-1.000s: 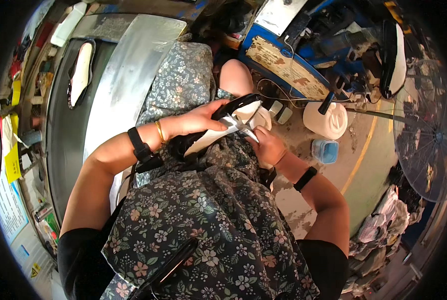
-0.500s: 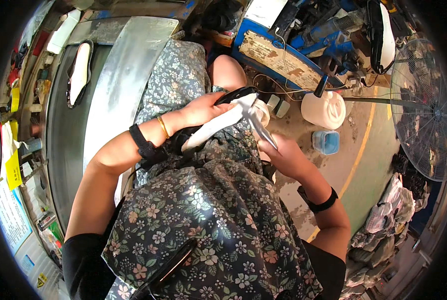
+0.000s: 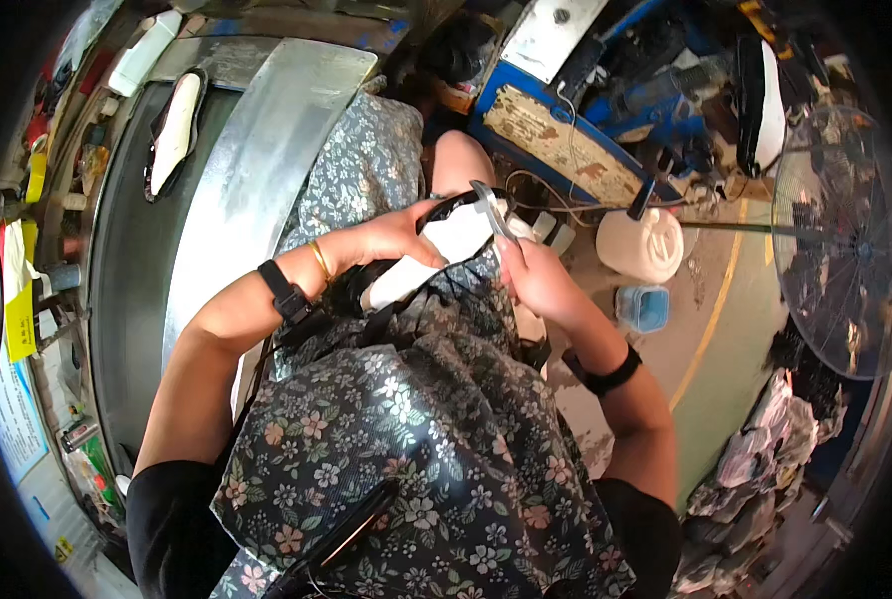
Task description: Lasting and trimming shoe uppers on molds at a manufacturing station.
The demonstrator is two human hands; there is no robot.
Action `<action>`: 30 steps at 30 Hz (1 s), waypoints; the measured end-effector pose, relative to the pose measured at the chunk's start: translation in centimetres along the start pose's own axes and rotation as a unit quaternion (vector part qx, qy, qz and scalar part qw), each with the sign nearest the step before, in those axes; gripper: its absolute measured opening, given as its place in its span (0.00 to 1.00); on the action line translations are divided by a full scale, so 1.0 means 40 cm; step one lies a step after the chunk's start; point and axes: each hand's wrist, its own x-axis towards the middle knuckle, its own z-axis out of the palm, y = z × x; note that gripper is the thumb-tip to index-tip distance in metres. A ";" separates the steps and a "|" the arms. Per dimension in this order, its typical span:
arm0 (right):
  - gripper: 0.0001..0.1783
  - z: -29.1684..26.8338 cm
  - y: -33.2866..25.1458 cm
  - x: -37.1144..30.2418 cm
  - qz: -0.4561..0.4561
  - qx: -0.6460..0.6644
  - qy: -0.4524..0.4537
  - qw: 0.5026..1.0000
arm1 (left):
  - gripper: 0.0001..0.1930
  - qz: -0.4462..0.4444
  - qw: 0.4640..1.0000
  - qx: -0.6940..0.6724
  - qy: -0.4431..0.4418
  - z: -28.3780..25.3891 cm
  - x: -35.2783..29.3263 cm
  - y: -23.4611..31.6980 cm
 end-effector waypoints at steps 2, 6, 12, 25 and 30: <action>0.24 0.007 0.001 0.007 -0.078 -0.084 0.083 0.990 | 0.46 0.068 0.998 0.008 0.007 -0.001 0.000 -0.004; 0.24 0.028 -0.015 0.002 -0.033 -0.046 0.052 0.997 | 0.43 -0.054 0.998 -0.010 0.024 -0.012 -0.008 -0.003; 0.20 0.065 -0.086 -0.027 -0.173 -0.256 0.047 0.950 | 0.41 -0.039 0.995 0.082 0.029 -0.017 -0.015 -0.025; 0.22 0.000 -0.211 0.030 -0.092 -0.127 -0.032 0.987 | 0.30 -0.030 0.992 -0.122 -0.001 -0.060 -0.102 0.031; 0.13 0.052 -0.316 0.236 -0.310 -0.159 0.115 0.930 | 0.33 0.019 0.987 -0.090 0.135 -0.185 -0.359 0.137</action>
